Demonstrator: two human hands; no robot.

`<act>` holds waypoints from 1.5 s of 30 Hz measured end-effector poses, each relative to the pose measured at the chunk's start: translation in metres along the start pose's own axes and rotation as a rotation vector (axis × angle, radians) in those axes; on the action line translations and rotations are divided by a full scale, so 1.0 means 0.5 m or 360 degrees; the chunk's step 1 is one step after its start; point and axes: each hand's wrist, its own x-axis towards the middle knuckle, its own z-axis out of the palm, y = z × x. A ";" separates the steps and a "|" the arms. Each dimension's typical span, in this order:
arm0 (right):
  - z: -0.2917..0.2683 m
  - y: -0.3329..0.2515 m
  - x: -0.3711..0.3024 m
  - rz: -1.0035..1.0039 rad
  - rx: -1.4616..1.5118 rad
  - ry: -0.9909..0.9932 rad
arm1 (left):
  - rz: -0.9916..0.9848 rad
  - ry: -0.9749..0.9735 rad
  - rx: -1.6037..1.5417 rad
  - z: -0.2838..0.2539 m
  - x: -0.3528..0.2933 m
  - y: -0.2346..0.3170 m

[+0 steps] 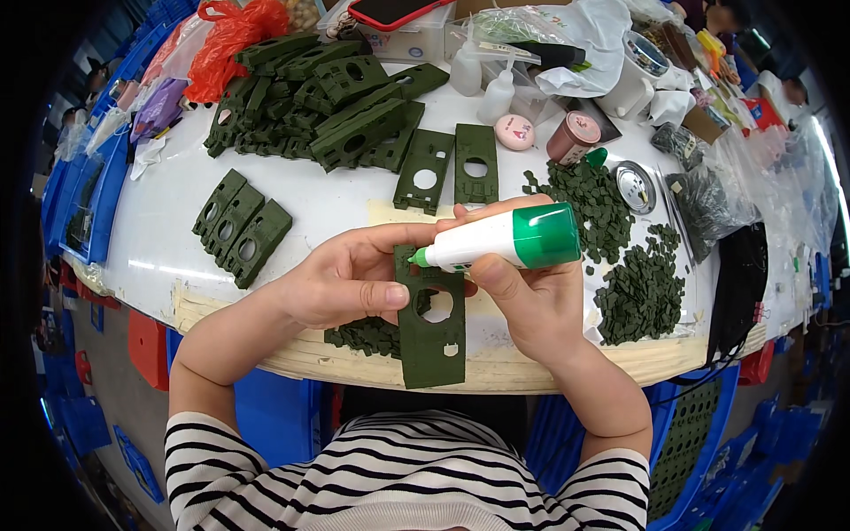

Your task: Applying glue to plastic toy tank components to assemble them.

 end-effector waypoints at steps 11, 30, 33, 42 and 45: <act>0.002 -0.001 -0.001 0.0002 -0.0035 0.0021 | 0.0014 -0.0005 0.0024 -0.005 -0.001 -0.004; -0.009 0.000 0.000 0.0055 0.0023 -0.0040 | 0.0029 -0.0008 0.0092 -0.002 0.001 0.002; -0.008 -0.003 0.000 0.0061 0.0008 -0.0055 | 0.0043 0.0003 -0.0020 0.003 0.001 0.001; -0.007 -0.001 0.000 0.0016 -0.0043 -0.0066 | 0.0036 0.0021 0.0001 0.002 -0.001 0.003; -0.008 -0.001 0.000 0.0004 -0.0070 -0.0067 | 0.0027 0.0030 -0.0004 0.004 -0.001 0.006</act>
